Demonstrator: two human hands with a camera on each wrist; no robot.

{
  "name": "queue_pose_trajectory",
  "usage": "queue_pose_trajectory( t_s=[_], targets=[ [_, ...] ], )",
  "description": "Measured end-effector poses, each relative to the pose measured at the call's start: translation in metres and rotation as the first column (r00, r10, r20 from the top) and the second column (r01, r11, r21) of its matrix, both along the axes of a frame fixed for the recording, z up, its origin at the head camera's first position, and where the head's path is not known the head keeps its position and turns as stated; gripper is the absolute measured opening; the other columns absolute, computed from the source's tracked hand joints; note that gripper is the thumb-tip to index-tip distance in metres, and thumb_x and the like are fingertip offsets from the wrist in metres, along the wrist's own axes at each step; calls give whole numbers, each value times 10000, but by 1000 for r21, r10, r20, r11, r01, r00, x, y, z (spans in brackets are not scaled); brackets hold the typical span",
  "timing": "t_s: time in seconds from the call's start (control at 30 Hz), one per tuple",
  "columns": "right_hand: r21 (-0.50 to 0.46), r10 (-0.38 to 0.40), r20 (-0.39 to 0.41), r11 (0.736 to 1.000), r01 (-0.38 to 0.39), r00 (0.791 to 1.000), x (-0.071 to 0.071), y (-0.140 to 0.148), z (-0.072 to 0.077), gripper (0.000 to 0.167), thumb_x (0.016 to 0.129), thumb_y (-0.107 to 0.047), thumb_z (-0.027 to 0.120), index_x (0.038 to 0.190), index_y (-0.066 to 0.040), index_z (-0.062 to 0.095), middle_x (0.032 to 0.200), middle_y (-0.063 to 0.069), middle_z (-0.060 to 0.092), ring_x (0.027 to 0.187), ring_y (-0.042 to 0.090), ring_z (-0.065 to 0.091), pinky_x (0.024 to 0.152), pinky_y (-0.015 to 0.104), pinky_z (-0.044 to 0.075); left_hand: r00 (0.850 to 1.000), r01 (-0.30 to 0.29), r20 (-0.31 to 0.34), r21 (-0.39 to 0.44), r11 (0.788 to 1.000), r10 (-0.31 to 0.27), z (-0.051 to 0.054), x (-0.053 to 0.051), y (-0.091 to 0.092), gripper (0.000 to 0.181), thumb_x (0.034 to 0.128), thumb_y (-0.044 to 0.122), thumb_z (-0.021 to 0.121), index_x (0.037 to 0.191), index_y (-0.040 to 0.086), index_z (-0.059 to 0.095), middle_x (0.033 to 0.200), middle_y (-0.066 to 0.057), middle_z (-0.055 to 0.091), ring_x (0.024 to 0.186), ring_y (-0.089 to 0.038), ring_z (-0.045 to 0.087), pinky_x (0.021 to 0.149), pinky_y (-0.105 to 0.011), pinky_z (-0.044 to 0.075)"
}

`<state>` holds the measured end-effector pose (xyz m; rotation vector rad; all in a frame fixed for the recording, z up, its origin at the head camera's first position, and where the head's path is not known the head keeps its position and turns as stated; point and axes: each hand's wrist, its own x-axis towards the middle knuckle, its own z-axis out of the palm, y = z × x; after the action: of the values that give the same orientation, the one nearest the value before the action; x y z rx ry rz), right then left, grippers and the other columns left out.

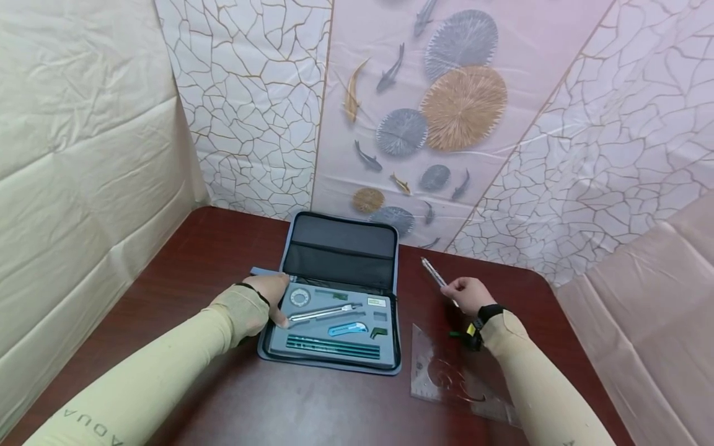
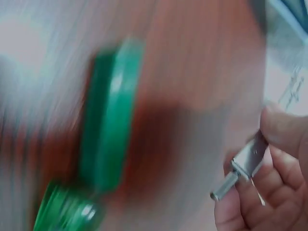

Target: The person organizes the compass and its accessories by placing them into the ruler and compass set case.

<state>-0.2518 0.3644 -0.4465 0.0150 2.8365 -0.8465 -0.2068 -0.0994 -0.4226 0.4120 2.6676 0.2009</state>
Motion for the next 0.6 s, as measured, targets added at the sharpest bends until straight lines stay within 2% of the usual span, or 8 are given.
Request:
queue_pose_trajectory(
  t_s=[0.13,0.27,0.4,0.6],
  targets=[
    [24,118,21,993,-119,993,1,-38,11,300,950,-339,630,903,-47,680,806,45,594,726,215,518,631,337,430,1000,4,6,5,1000,-4,2,1,0,976,768,375,825,1489,-20,299,1512,-198,335,1329,-375,392,1043,-475,365],
    [25,242,49,970,-243,969,7,-80,17,253,936,-319,653,865,-80,696,785,16,603,706,190,515,614,325,413,999,-8,32,15,1000,8,6,2,1,966,775,363,821,1493,-17,298,1517,-199,326,1345,-368,371,1056,-472,350],
    [-17,373,77,928,-373,925,18,-120,23,196,941,-275,648,872,-101,709,808,-21,596,722,166,507,641,318,416,999,-5,34,10,1000,5,8,2,1,967,776,375,819,1494,-14,301,1518,-198,326,1351,-364,363,1060,-471,344],
    [-73,514,142,857,-509,846,30,-165,24,244,965,-281,612,839,-86,686,664,-43,432,596,140,416,576,287,360,1000,-10,13,15,1000,10,3,2,0,980,763,407,820,1498,8,309,1505,-190,354,1343,-356,378,1056,-470,348]
  ],
)
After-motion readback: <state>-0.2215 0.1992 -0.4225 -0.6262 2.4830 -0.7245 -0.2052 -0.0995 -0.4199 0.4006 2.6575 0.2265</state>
